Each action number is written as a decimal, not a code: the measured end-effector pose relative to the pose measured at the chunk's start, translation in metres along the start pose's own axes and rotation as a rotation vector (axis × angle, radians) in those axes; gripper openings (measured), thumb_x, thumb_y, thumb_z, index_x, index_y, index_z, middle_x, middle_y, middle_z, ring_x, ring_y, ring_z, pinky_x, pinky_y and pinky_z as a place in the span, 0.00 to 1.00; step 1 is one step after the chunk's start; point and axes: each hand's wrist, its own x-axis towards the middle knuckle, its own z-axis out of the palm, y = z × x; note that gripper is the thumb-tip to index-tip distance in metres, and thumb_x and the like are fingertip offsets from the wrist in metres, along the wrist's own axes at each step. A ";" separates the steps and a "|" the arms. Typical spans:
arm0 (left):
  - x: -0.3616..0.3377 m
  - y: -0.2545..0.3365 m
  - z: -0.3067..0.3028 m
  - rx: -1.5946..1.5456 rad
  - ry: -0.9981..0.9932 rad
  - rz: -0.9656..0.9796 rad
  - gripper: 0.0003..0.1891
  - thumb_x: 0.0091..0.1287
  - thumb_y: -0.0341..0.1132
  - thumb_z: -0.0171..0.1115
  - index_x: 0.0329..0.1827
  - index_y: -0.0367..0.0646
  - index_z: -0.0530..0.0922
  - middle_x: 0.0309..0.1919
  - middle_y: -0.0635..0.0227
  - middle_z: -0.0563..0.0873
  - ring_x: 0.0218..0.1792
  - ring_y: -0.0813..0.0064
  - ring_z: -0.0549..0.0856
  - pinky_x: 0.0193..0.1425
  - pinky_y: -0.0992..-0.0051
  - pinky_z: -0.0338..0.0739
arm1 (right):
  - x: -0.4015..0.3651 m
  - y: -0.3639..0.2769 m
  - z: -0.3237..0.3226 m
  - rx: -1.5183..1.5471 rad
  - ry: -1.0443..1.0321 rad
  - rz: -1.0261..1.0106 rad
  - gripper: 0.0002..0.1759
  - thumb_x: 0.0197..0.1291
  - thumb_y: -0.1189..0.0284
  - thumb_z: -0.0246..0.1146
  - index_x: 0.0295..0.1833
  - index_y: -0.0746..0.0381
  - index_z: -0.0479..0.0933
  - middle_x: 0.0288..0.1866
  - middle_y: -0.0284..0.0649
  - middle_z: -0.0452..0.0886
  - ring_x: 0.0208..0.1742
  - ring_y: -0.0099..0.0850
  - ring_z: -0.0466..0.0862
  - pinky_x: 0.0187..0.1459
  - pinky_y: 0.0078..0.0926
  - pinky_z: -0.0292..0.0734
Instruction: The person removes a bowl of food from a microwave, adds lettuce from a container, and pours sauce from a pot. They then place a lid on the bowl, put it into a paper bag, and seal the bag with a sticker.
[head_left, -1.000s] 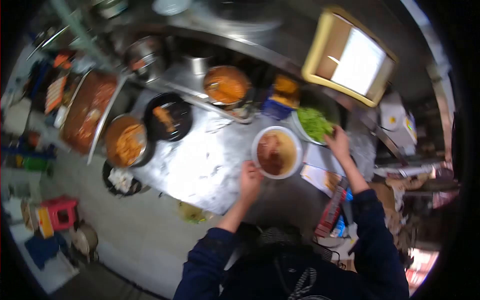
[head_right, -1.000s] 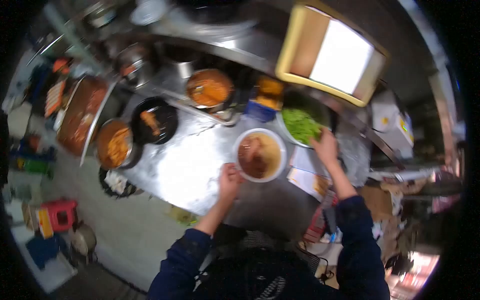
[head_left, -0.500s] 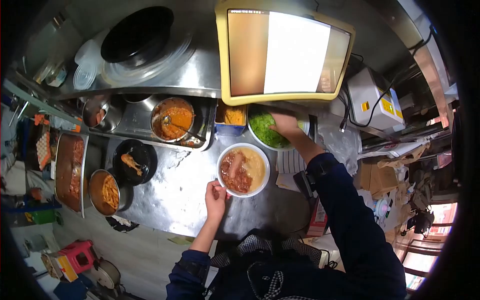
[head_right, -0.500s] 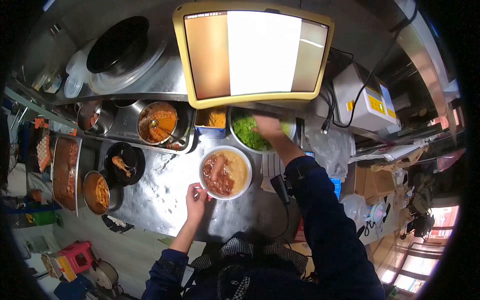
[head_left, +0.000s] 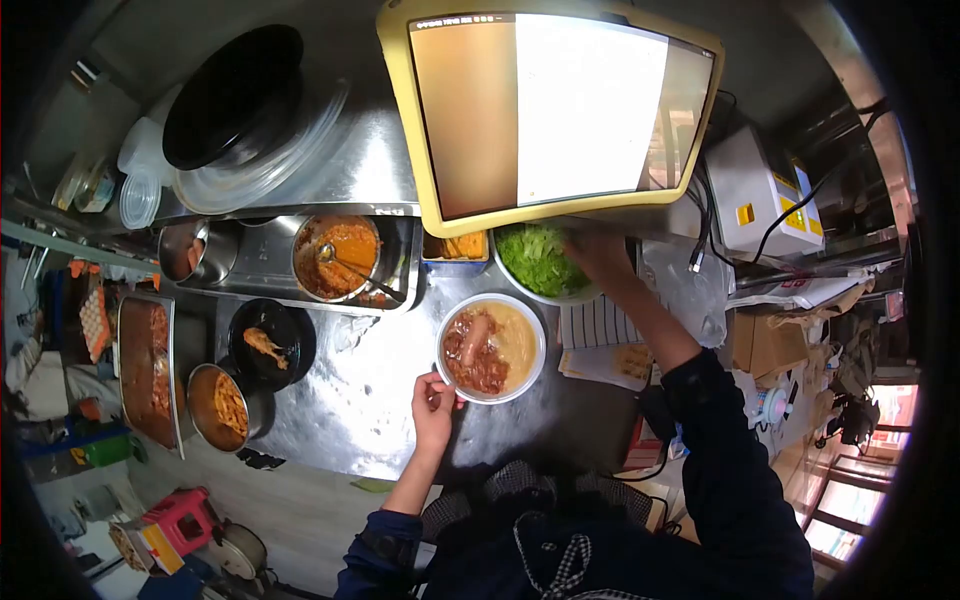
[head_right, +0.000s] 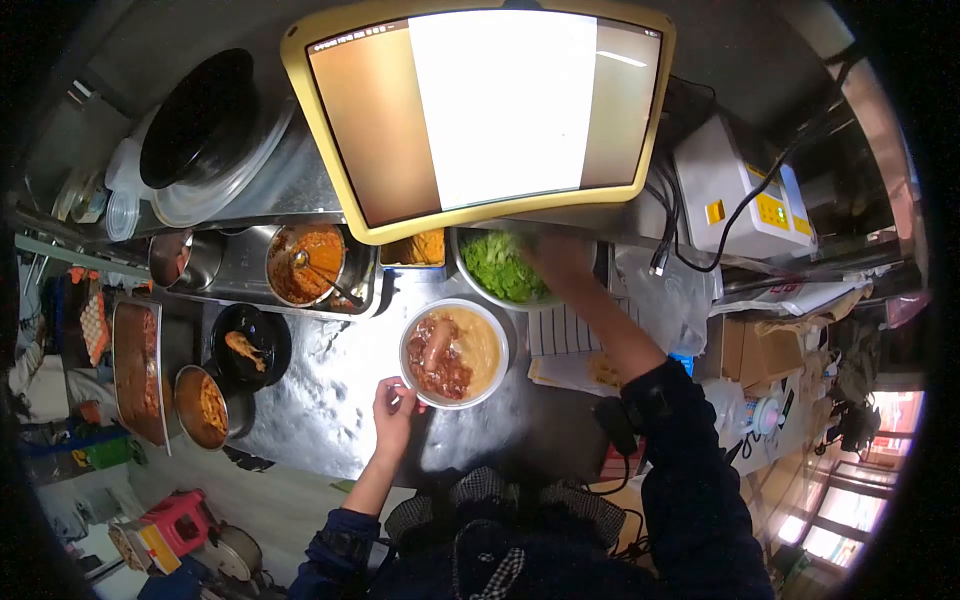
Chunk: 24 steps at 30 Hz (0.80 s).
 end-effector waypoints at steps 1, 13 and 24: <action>0.000 0.000 -0.001 0.004 -0.003 -0.002 0.09 0.61 0.23 0.53 0.44 0.37 0.66 0.26 0.67 0.75 0.26 0.76 0.78 0.31 0.79 0.75 | -0.010 -0.011 -0.016 0.043 -0.096 0.042 0.22 0.51 0.60 0.59 0.47 0.65 0.73 0.44 0.48 0.76 0.48 0.40 0.75 0.51 0.33 0.68; 0.000 -0.003 0.001 -0.016 -0.008 0.039 0.09 0.61 0.23 0.52 0.43 0.38 0.66 0.26 0.66 0.76 0.25 0.76 0.78 0.29 0.80 0.74 | -0.001 0.041 0.034 0.811 0.396 0.185 0.12 0.41 0.74 0.63 0.36 0.65 0.76 0.35 0.47 0.78 0.36 0.43 0.77 0.41 0.33 0.72; -0.001 -0.004 0.000 -0.038 0.006 0.034 0.10 0.61 0.24 0.54 0.44 0.38 0.66 0.26 0.66 0.76 0.24 0.76 0.79 0.27 0.81 0.74 | 0.008 0.060 0.015 0.834 0.291 -0.116 0.04 0.48 0.80 0.57 0.30 0.68 0.77 0.30 0.43 0.81 0.28 0.29 0.79 0.33 0.25 0.75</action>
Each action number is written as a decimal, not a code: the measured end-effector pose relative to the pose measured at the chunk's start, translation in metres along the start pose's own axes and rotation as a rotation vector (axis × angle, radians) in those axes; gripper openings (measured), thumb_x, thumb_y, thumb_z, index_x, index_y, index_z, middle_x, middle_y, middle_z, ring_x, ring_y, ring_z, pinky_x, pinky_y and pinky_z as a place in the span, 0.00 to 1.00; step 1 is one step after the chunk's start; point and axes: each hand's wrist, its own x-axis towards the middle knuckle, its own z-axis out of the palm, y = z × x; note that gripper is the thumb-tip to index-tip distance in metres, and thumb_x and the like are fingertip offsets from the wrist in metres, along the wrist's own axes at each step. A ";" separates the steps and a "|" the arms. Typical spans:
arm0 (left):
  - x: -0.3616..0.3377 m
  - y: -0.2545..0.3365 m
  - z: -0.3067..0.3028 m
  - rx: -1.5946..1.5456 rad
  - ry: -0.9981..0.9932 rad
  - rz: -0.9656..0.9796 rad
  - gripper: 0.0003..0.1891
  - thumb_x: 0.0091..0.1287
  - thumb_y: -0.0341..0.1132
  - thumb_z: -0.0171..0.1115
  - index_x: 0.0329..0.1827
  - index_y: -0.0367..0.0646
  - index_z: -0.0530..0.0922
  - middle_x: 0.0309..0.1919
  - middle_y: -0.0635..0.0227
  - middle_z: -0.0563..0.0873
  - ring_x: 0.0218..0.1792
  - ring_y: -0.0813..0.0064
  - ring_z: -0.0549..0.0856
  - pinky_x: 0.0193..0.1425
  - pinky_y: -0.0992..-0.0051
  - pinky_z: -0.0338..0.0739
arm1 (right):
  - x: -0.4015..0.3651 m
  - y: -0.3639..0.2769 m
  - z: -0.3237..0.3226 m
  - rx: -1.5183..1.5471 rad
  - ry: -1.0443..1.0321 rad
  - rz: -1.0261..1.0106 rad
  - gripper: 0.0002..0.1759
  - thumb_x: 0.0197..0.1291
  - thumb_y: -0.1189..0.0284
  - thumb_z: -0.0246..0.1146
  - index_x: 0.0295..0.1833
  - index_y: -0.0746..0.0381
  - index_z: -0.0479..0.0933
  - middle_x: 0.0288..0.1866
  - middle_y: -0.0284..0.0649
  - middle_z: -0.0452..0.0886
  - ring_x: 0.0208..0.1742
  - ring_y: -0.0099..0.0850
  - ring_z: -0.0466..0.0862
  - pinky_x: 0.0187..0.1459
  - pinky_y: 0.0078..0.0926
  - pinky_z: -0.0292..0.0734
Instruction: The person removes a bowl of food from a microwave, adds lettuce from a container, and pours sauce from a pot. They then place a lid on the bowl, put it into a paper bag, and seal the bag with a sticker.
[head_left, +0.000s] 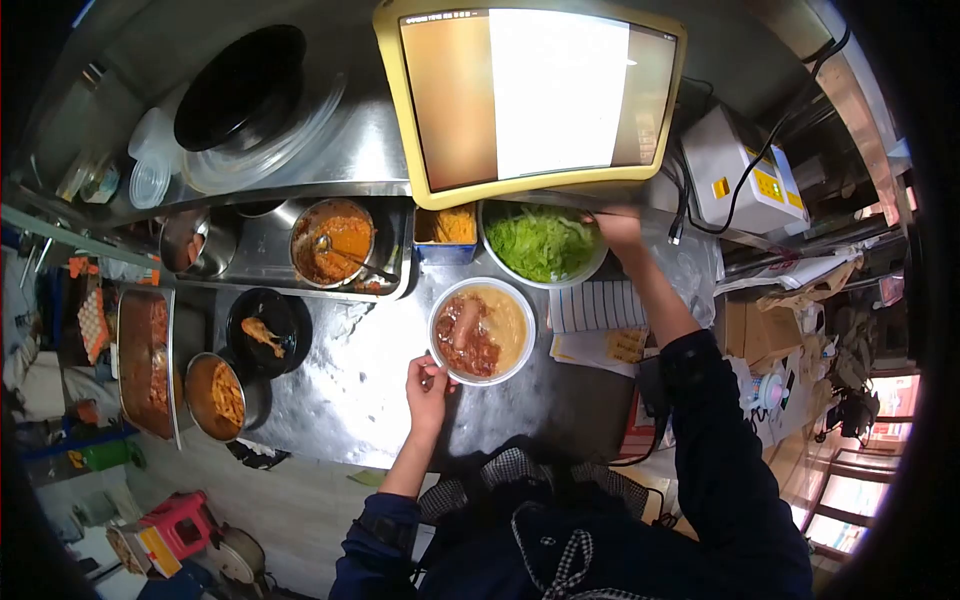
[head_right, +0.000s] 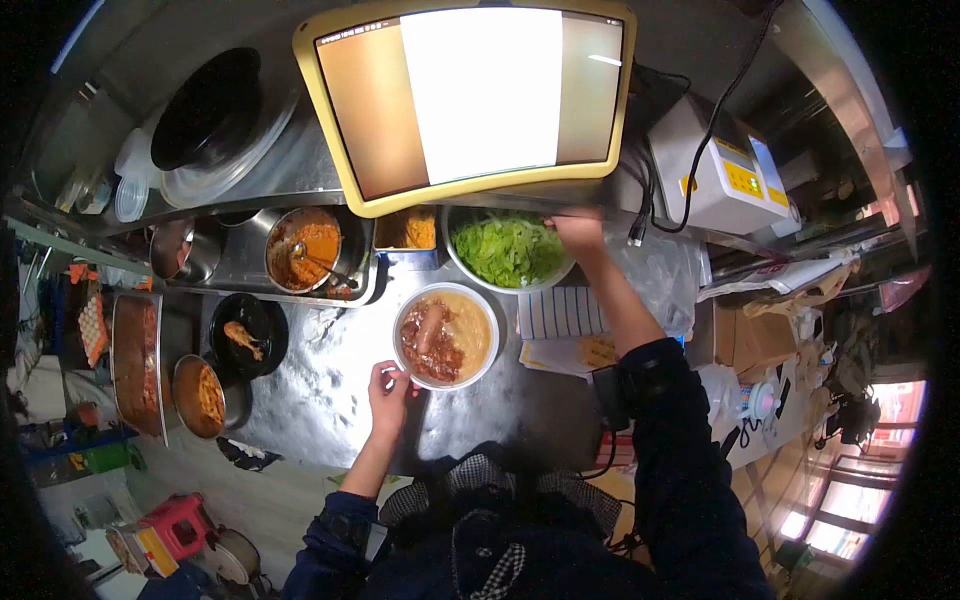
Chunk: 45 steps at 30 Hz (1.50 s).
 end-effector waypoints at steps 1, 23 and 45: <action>-0.001 -0.001 -0.001 0.003 0.000 -0.004 0.10 0.61 0.24 0.54 0.44 0.38 0.66 0.26 0.66 0.76 0.24 0.76 0.79 0.27 0.81 0.74 | -0.004 -0.005 0.001 0.344 0.016 0.147 0.03 0.49 0.80 0.58 0.29 0.68 0.77 0.28 0.41 0.81 0.27 0.27 0.79 0.32 0.24 0.75; -0.002 0.002 -0.001 0.059 -0.013 -0.014 0.09 0.62 0.26 0.53 0.44 0.39 0.66 0.29 0.65 0.76 0.27 0.76 0.80 0.28 0.80 0.74 | -0.130 -0.087 0.087 -0.111 -0.260 -0.196 0.14 0.48 0.80 0.58 0.44 0.65 0.72 0.43 0.43 0.73 0.43 0.42 0.75 0.49 0.30 0.71; 0.001 0.006 0.000 0.101 0.002 -0.053 0.09 0.62 0.26 0.54 0.44 0.39 0.67 0.29 0.67 0.76 0.27 0.76 0.80 0.27 0.81 0.74 | 0.008 0.031 0.060 -0.698 -0.384 0.100 0.36 0.50 0.53 0.60 0.59 0.65 0.63 0.59 0.53 0.65 0.60 0.45 0.66 0.59 0.39 0.60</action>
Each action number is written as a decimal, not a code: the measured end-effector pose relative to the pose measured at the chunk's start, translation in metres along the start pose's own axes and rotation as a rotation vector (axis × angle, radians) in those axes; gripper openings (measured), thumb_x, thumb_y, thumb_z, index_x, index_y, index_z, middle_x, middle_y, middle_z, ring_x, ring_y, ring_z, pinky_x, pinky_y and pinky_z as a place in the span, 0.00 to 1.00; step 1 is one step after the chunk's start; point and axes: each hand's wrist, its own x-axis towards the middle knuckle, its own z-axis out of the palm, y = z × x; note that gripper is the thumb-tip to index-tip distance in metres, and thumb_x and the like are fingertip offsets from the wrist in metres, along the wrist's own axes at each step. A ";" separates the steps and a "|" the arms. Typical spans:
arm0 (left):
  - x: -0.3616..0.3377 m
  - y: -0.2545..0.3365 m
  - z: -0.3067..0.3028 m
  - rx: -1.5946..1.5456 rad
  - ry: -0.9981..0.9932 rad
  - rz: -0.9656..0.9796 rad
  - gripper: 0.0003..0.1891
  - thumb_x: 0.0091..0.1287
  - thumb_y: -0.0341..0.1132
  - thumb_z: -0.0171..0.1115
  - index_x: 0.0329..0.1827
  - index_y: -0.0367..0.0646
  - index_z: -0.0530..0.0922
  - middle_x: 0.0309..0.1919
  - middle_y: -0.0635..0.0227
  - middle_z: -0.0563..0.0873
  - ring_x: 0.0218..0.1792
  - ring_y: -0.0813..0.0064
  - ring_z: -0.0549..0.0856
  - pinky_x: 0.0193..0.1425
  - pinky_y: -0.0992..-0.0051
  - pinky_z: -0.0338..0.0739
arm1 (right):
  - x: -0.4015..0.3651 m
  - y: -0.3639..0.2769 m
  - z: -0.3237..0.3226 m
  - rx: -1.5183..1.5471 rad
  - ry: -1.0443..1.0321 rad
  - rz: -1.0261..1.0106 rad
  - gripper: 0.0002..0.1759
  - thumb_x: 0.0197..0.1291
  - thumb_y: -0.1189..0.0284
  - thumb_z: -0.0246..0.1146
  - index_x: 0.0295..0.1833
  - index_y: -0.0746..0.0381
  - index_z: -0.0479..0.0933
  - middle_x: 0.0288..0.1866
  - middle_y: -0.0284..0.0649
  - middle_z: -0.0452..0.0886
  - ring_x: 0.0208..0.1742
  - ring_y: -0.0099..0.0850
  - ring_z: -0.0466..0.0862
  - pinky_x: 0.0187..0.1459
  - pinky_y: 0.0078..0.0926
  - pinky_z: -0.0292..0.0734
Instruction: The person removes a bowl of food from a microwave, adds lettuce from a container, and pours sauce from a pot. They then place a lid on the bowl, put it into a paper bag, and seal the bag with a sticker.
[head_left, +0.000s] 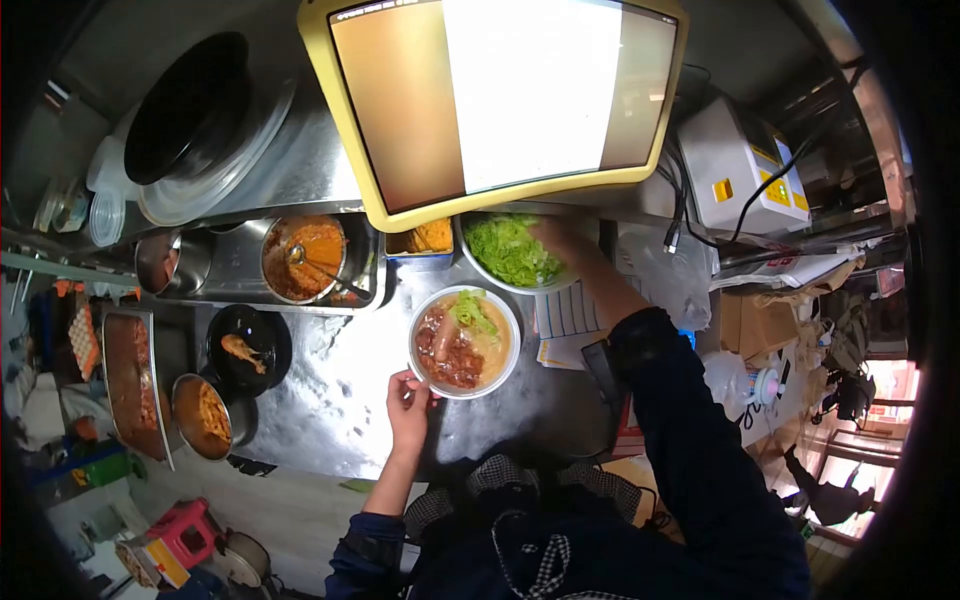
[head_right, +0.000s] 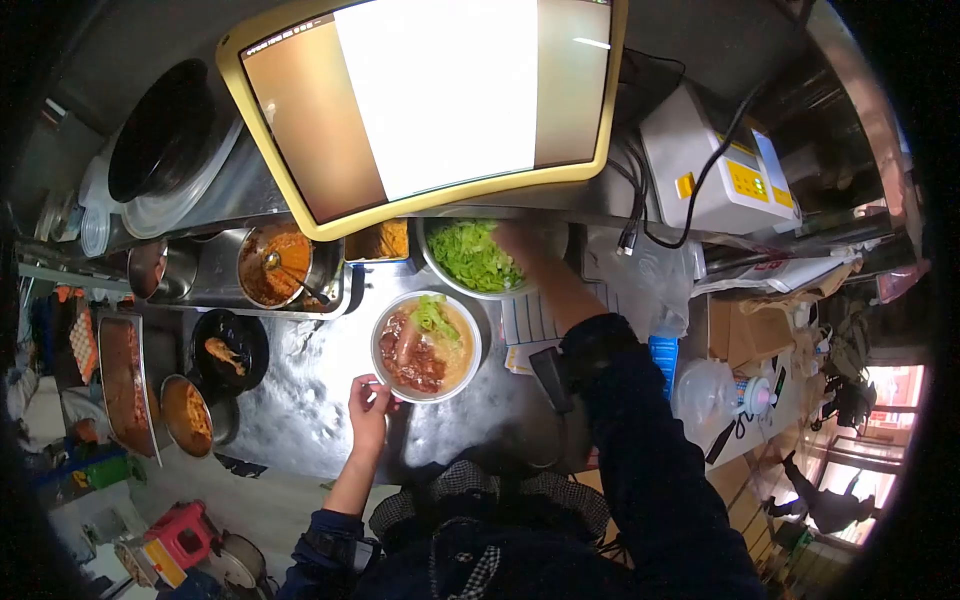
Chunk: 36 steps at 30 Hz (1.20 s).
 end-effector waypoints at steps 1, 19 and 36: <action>0.000 0.001 0.000 -0.024 -0.006 -0.002 0.09 0.62 0.26 0.54 0.44 0.39 0.67 0.29 0.67 0.76 0.27 0.76 0.80 0.27 0.81 0.74 | 0.000 0.004 0.000 0.173 0.120 0.076 0.34 0.51 0.54 0.59 0.59 0.65 0.64 0.59 0.53 0.65 0.60 0.45 0.66 0.61 0.38 0.58; -0.001 -0.003 -0.001 -0.093 -0.029 0.012 0.09 0.62 0.23 0.51 0.44 0.37 0.65 0.28 0.67 0.75 0.27 0.78 0.78 0.29 0.82 0.73 | -0.117 -0.057 -0.059 0.843 0.241 0.186 0.20 0.39 0.73 0.66 0.42 0.66 0.74 0.35 0.45 0.78 0.40 0.35 0.79 0.41 0.28 0.73; -0.001 -0.005 -0.001 -0.058 -0.032 0.004 0.09 0.63 0.24 0.51 0.45 0.38 0.65 0.29 0.66 0.76 0.27 0.78 0.78 0.29 0.82 0.73 | -0.127 -0.089 -0.036 0.429 0.160 -0.121 0.23 0.45 0.73 0.63 0.49 0.65 0.68 0.45 0.48 0.72 0.49 0.47 0.73 0.49 0.36 0.70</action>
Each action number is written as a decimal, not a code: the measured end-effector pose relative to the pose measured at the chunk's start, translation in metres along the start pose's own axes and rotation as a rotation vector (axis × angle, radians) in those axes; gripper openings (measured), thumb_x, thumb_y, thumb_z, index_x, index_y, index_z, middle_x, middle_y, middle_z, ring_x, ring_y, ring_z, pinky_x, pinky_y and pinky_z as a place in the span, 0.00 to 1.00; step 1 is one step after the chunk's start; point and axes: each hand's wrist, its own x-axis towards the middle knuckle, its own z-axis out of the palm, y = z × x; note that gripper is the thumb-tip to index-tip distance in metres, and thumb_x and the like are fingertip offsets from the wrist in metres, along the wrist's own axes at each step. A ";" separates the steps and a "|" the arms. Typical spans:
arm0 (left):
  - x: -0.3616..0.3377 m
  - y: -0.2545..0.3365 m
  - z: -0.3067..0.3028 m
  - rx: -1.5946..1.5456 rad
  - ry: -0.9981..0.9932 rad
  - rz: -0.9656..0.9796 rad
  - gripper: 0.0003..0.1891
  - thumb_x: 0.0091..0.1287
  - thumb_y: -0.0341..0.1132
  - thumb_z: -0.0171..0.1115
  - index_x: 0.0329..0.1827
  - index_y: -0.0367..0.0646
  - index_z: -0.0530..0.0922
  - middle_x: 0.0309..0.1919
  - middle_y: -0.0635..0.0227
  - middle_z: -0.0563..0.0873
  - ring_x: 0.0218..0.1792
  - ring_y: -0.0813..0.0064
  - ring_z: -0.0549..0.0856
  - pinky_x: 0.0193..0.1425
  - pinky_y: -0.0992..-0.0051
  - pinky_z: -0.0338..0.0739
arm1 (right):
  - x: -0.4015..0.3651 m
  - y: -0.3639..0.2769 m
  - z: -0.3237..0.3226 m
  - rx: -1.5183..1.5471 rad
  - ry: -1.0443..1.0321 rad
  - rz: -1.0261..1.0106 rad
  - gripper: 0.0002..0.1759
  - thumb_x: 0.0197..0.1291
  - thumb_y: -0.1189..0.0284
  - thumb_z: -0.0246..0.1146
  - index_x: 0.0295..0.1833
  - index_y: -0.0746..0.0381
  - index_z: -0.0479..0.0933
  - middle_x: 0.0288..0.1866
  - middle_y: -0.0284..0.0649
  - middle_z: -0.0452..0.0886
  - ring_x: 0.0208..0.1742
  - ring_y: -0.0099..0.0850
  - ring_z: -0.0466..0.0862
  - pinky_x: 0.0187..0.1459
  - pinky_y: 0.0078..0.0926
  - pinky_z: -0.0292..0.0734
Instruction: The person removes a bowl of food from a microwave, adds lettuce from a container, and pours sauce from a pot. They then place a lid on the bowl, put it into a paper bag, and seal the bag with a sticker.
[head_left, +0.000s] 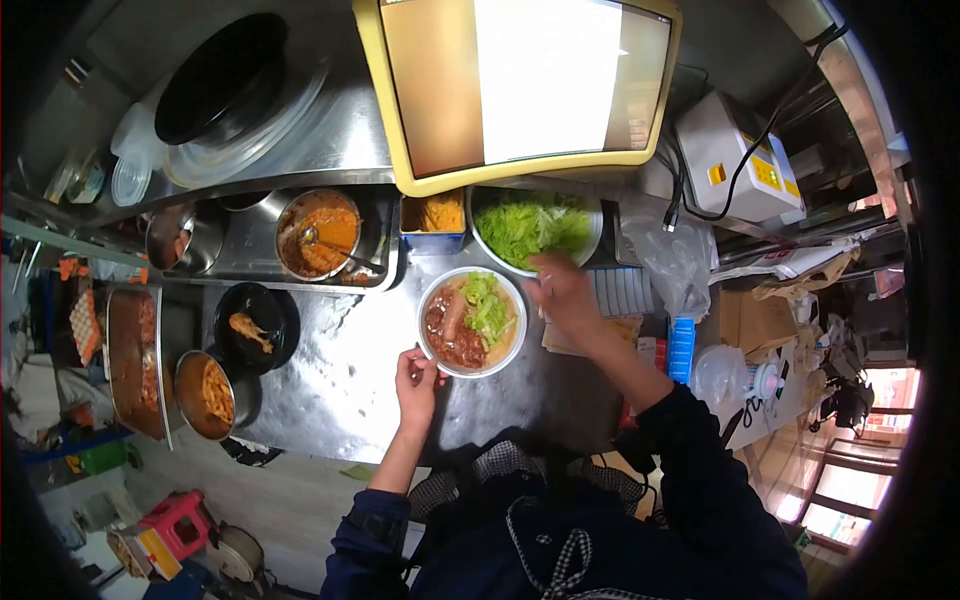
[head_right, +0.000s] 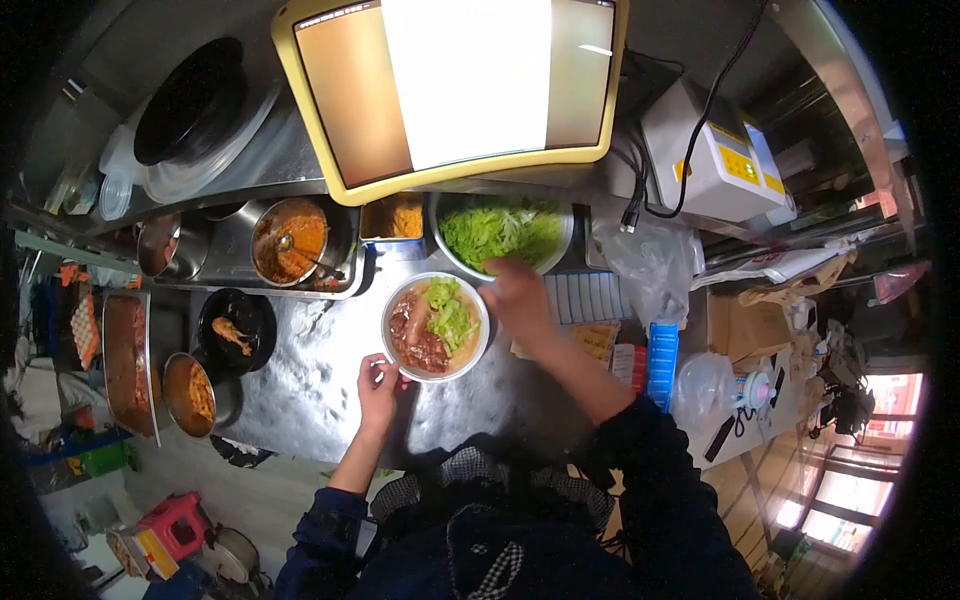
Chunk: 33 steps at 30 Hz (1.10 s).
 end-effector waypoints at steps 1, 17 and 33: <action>0.000 -0.002 -0.001 -0.021 0.009 0.008 0.09 0.62 0.25 0.53 0.44 0.39 0.66 0.28 0.67 0.76 0.27 0.78 0.79 0.28 0.81 0.73 | 0.009 0.011 -0.009 -0.103 0.130 -0.038 0.21 0.46 0.73 0.63 0.48 0.66 0.68 0.44 0.48 0.72 0.48 0.47 0.73 0.49 0.36 0.69; 0.001 0.001 -0.004 0.009 0.001 -0.014 0.10 0.62 0.26 0.55 0.44 0.40 0.66 0.30 0.67 0.76 0.27 0.77 0.79 0.29 0.80 0.75 | 0.096 0.111 0.005 -0.728 0.092 0.204 0.22 0.48 0.60 0.58 0.47 0.62 0.73 0.43 0.47 0.77 0.46 0.41 0.77 0.48 0.42 0.68; 0.000 0.000 -0.002 -0.012 -0.003 0.020 0.10 0.62 0.25 0.54 0.44 0.40 0.66 0.27 0.68 0.76 0.26 0.78 0.79 0.28 0.81 0.73 | 0.022 -0.009 -0.040 0.206 0.244 0.224 0.17 0.42 0.72 0.66 0.41 0.63 0.75 0.31 0.41 0.79 0.29 0.28 0.76 0.33 0.24 0.71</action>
